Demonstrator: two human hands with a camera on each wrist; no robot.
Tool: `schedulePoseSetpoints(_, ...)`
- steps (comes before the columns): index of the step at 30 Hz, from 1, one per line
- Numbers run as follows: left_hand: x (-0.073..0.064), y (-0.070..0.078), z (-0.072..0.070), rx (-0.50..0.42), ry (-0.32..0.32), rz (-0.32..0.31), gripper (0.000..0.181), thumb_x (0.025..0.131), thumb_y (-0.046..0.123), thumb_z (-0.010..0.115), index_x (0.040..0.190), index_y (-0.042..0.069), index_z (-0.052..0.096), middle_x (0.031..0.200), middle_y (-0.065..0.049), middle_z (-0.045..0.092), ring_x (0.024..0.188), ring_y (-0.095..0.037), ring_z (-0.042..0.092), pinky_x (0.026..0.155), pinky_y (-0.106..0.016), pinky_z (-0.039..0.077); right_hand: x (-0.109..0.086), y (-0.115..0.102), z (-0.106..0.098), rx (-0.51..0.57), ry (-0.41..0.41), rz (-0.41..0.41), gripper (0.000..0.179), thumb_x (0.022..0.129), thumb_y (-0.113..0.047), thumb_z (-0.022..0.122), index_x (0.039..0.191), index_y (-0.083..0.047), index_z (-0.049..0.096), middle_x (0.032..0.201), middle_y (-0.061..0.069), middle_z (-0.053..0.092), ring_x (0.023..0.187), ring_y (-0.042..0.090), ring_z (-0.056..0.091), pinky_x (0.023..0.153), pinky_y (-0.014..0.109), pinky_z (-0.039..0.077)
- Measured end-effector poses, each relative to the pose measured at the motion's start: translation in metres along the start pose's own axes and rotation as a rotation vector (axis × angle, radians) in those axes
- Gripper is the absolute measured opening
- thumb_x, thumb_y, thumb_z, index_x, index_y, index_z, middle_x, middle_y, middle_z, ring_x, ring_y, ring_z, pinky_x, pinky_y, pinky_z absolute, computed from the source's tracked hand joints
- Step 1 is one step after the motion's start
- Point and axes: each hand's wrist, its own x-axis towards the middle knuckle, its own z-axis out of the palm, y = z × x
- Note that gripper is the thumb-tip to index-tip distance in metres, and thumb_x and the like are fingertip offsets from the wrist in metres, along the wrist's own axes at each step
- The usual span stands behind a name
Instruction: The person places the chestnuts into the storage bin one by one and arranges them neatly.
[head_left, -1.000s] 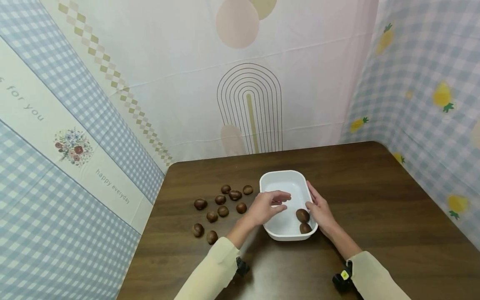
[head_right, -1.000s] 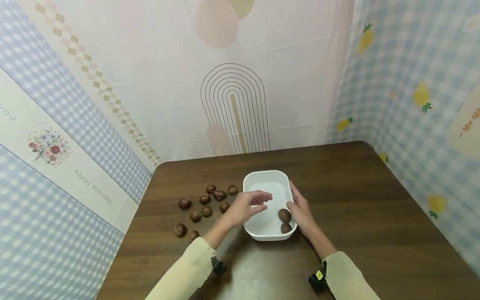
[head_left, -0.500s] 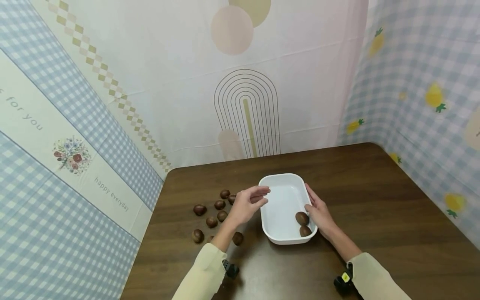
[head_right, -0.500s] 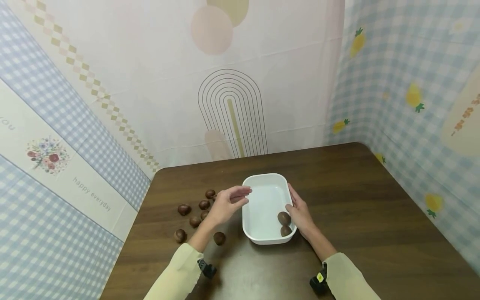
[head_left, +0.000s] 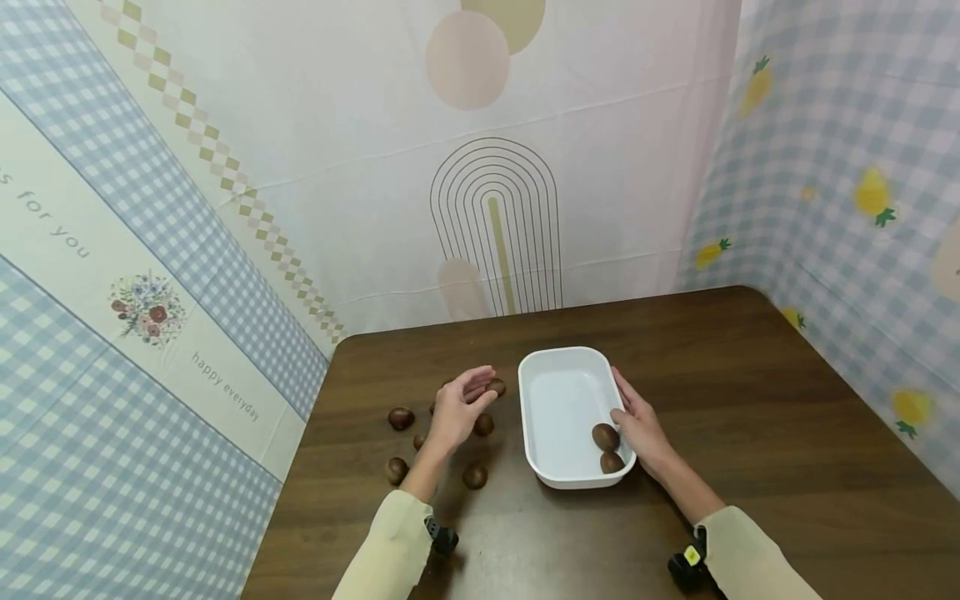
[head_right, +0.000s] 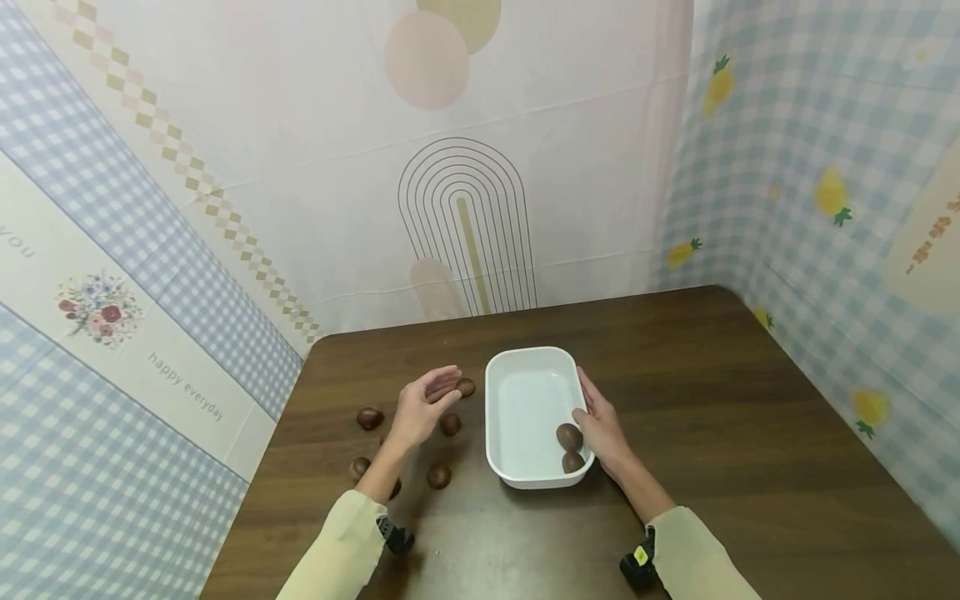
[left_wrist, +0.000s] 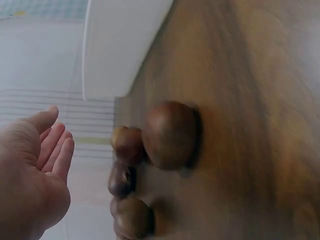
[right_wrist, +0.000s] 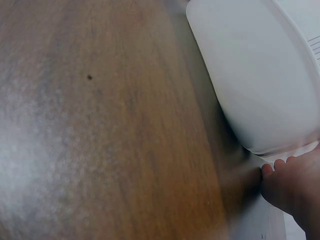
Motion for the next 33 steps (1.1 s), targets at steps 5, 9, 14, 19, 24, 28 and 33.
schedulePoseSetpoints(5,-0.007,-0.01,-0.007,0.06,0.062,-0.045,0.042,0.096,0.002,0.077,0.137,0.002,0.068,0.133,-0.018,0.071,0.125,-0.034,0.068,0.104,-0.039,0.055,0.0,0.0,0.001,-0.006,0.001,0.006,0.083,0.095,0.011,0.039,0.171,-0.013,0.016,0.176,0.007,0.013,0.16,0.024,0.016,0.126,0.037,0.019)
schedulePoseSetpoints(9,-0.012,-0.016,-0.01,0.084,0.079,-0.059,0.043,0.095,-0.002,0.077,0.137,0.0,0.068,0.133,-0.016,0.072,0.125,-0.034,0.068,0.104,-0.039,0.055,0.0,0.0,0.001,-0.002,-0.003,0.009,0.084,0.095,0.012,0.039,0.171,-0.013,0.015,0.176,0.006,0.013,0.16,0.023,0.015,0.126,0.037,0.019)
schedulePoseSetpoints(14,-0.017,-0.022,-0.011,0.107,0.078,-0.072,0.045,0.095,-0.001,0.078,0.138,-0.004,0.066,0.134,-0.018,0.071,0.124,-0.035,0.068,0.103,-0.042,0.055,0.001,0.001,-0.001,-0.004,0.0,0.011,0.084,0.095,0.011,0.039,0.171,-0.015,0.016,0.176,0.004,0.014,0.159,0.022,0.016,0.124,0.029,0.022)
schedulePoseSetpoints(19,-0.023,-0.025,-0.008,0.155,0.072,-0.089,0.045,0.096,0.002,0.078,0.138,-0.004,0.066,0.133,-0.016,0.071,0.124,-0.033,0.068,0.103,-0.042,0.056,0.002,0.002,-0.002,0.012,-0.003,-0.001,0.085,0.095,0.012,0.039,0.171,-0.016,0.017,0.176,0.006,0.015,0.159,0.023,0.017,0.115,0.015,0.027)
schedulePoseSetpoints(24,-0.027,-0.029,-0.003,0.192,0.066,-0.117,0.044,0.095,0.003,0.08,0.136,-0.004,0.067,0.132,-0.016,0.072,0.123,-0.032,0.069,0.102,-0.04,0.056,0.001,0.002,-0.001,0.035,-0.009,-0.014,0.086,0.094,0.014,0.04,0.171,-0.015,0.017,0.176,0.009,0.016,0.159,0.025,0.018,0.103,0.008,0.033)
schedulePoseSetpoints(28,-0.031,-0.029,-0.001,0.234,0.061,-0.121,0.041,0.095,0.005,0.081,0.133,-0.003,0.069,0.128,-0.015,0.074,0.12,-0.032,0.07,0.101,-0.041,0.057,0.001,0.004,-0.002,0.025,-0.009,-0.017,0.086,0.094,0.014,0.04,0.171,-0.015,0.017,0.176,0.009,0.016,0.159,0.026,0.018,0.103,0.007,0.032)
schedulePoseSetpoints(33,-0.036,-0.03,0.0,0.279,0.043,-0.125,0.04,0.095,0.008,0.08,0.133,-0.001,0.07,0.127,-0.015,0.074,0.12,-0.031,0.071,0.1,-0.041,0.058,0.003,0.006,-0.002,0.014,-0.007,-0.021,0.085,0.094,0.013,0.039,0.171,-0.015,0.017,0.176,0.008,0.016,0.159,0.026,0.017,0.103,0.007,0.031)
